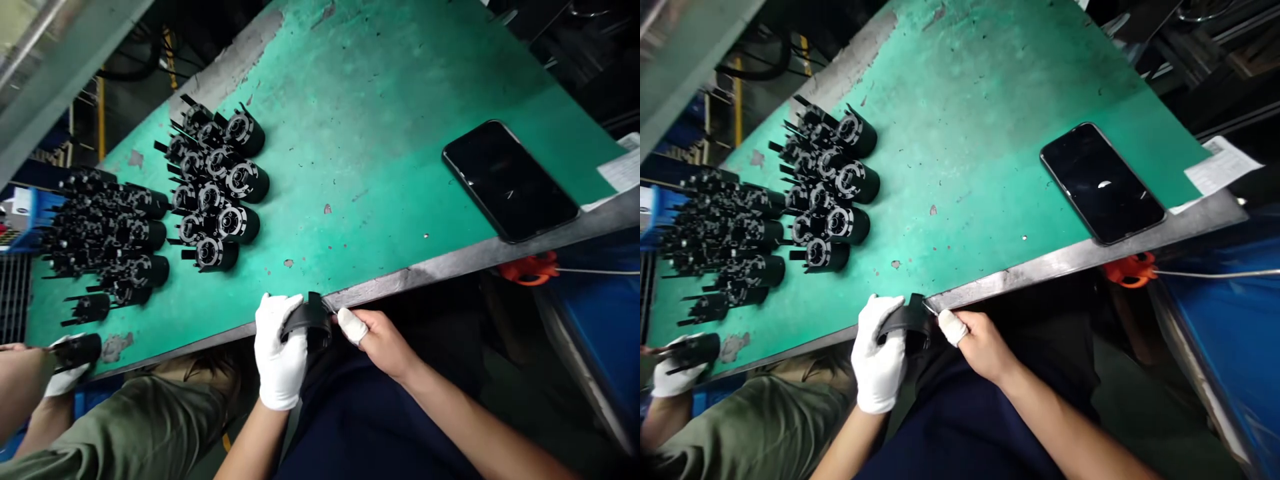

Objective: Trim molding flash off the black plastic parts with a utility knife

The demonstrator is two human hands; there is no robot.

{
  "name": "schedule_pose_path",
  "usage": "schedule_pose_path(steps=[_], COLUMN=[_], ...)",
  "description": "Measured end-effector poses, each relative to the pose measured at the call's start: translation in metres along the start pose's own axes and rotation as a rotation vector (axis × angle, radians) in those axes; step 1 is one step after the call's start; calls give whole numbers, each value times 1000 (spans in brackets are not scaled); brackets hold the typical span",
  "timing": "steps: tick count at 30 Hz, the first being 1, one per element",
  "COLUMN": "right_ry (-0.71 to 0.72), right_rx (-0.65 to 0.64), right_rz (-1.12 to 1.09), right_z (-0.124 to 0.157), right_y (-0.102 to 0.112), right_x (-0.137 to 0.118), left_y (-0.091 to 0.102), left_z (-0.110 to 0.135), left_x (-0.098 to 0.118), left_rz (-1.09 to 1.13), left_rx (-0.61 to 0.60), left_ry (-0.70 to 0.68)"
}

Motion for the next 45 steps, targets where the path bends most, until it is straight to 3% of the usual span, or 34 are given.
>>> schedule_pose_path(steps=[15, 20, 24, 30, 34, 36, 38, 41, 45], right_ry=[21, 72, 133, 138, 210, 250, 269, 228, 124], right_rx=[-14, 43, -5, 210, 110, 141, 167, 75, -157], right_rz=[77, 50, 58, 176, 259, 282, 229, 17, -184], right_z=[-2, 12, 14, 15, 16, 16, 14, 7, 2], right_y=[-1, -1, -9, -2, -13, -12, -10, -25, -66], right_x=[4, -6, -16, -17, -20, -26, -34, -42, -41], left_y=[0, 0, 1, -4, 4, 16, 35, 57, 44], left_z=[3, 4, 5, 3, 4, 9, 16, 26, 33], left_x=[-3, -3, -2, 0, 7, 11, 15, 18, 15], left_rz=[16, 4, 10, 9, 28, 70, 195, 443, 541], left_rx=[21, 27, 22, 34, 3, -71, -108, -130, -312], left_ry=[-9, -11, -26, -17, 21, 52, 67, 67, 166])
Point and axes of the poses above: each hand's wrist, its own z-axis away from the middle knuckle, its own y-axis out of the back of the hand, x = y × z, the point moved 7 cm from there along -z, towards the middle knuckle, and after that the axes turned 7 degrees about y, right-handed, at the moved point
